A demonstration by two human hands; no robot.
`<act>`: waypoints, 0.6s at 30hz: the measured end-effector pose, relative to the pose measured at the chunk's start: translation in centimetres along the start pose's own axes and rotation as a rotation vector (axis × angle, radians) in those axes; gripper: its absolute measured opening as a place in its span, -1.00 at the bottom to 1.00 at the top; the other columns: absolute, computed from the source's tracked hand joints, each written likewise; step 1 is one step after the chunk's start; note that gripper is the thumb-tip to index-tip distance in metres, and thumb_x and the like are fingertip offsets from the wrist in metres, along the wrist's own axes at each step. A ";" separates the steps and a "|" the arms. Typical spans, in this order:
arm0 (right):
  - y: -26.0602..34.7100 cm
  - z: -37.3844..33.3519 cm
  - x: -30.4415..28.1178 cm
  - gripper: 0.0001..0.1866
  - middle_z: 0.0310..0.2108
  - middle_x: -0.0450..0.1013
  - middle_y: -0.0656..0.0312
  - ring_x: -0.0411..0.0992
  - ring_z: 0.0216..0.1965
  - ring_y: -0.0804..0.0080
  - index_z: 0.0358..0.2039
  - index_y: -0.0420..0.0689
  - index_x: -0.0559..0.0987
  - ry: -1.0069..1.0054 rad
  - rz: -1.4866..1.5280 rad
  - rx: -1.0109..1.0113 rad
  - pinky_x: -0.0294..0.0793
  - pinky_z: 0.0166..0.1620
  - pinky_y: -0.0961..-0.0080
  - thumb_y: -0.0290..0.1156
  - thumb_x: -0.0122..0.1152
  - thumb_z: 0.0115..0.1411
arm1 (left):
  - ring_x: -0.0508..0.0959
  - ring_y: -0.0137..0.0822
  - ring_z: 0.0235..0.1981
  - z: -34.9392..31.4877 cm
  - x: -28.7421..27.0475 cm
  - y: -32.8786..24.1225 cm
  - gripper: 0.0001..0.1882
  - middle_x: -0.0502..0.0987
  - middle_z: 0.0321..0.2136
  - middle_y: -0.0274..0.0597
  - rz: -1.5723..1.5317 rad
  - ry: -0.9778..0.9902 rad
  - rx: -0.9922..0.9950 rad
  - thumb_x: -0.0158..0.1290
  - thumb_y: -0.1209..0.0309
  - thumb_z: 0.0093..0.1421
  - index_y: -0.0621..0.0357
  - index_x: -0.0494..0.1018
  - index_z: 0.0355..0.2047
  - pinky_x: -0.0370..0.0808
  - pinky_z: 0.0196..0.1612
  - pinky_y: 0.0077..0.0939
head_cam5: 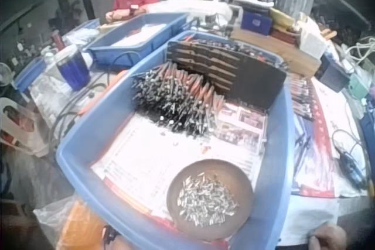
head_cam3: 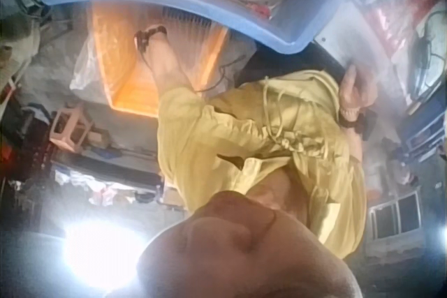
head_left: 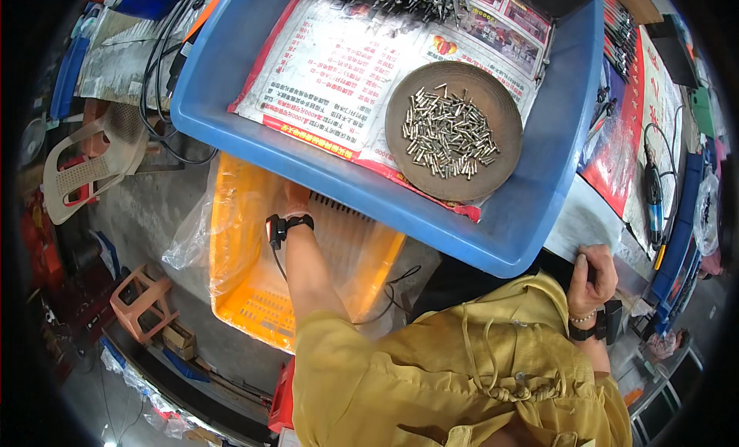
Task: The person uses a rotary tool to grind the tip of a key blank, then inserts a metal pin into the key's hole and taps it with a small hammer. The person repeats this process for multiple key blanks, placing finished keys into a yellow tray.
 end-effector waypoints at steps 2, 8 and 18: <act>0.1 0.1 0.0 -0.88 -0.53 0.41 0.13 0.30 -0.61 0.42 -0.38 -0.29 0.55 0.007 0.009 -0.003 0.19 -0.55 0.57 -0.70 0.13 0.05 | 0.63 -0.03 -0.24 0.3 0.0 -0.2 -0.76 0.64 -0.30 0.06 0.005 -0.005 0.009 0.14 0.36 0.16 0.24 0.61 -0.23 0.53 -0.12 -0.27; 0.3 0.5 0.0 -0.89 -0.54 0.40 0.15 0.27 -0.64 0.45 -0.39 -0.28 0.55 0.033 0.033 -0.009 0.17 -0.57 0.59 -0.71 0.14 0.05 | 0.64 -0.04 -0.24 1.8 0.6 -0.2 -0.75 0.64 -0.31 0.07 0.034 -0.016 0.065 0.13 0.35 0.16 0.25 0.61 -0.23 0.53 -0.12 -0.28; 9.9 3.3 -5.3 -0.91 -0.44 0.52 0.01 0.51 -0.45 0.22 -0.41 -0.29 0.56 0.328 1.059 -0.151 0.54 -0.41 0.42 -0.52 0.23 0.11 | 0.64 0.00 -0.25 -2.9 -8.4 -6.6 -0.73 0.63 -0.30 0.14 -0.173 -0.217 0.007 0.07 0.37 0.19 0.31 0.60 -0.21 0.54 -0.12 -0.30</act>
Point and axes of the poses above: each hand's wrist, its own z-axis towards the middle knuckle, its own x-axis out of the palm, y = z × x, the point moved 10 cm from there along z, towards the middle knuckle
